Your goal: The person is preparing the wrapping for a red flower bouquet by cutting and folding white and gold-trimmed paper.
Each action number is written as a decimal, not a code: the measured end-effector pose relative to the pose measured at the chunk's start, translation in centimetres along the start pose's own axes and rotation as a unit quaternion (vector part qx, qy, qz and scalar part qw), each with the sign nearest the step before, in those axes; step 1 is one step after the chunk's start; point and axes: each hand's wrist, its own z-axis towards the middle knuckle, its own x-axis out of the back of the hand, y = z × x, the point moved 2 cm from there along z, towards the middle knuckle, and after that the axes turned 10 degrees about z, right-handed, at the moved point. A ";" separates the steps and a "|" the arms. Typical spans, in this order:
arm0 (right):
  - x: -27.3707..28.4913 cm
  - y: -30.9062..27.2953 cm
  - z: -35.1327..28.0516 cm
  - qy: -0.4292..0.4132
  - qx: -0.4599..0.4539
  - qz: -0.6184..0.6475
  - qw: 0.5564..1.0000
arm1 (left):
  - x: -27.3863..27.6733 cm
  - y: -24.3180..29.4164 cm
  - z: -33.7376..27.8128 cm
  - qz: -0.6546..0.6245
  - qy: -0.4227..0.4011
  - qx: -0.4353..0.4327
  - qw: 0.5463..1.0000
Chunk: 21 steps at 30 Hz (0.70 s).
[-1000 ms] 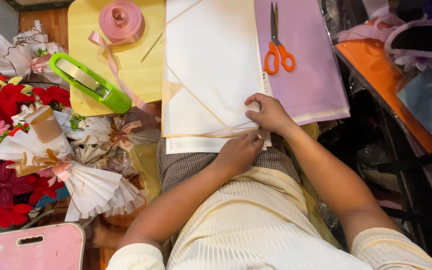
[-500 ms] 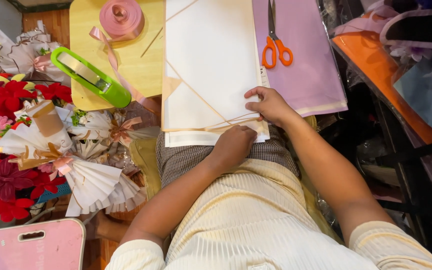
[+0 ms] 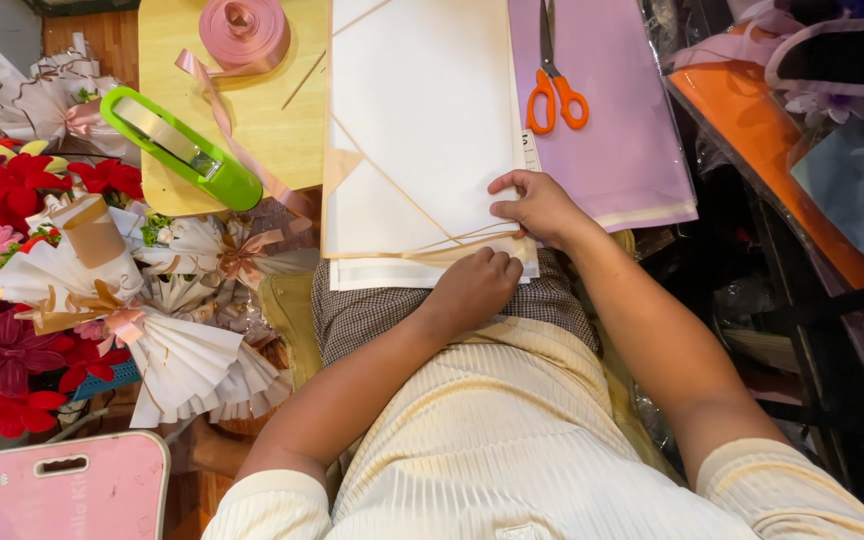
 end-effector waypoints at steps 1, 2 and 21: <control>-0.1 -0.2 -0.1 -0.001 -0.003 0.001 1.000 | -0.1 0.0 0.0 -0.002 0.000 0.014 1.000; 0.0 -0.1 0.0 -0.001 -0.002 0.002 1.000 | 0.7 -0.1 0.2 -0.001 0.001 0.013 1.000; -0.7 -1.7 -0.8 -0.006 -0.037 0.023 0.999 | 3.0 -3.4 -0.7 -0.363 0.137 0.237 0.891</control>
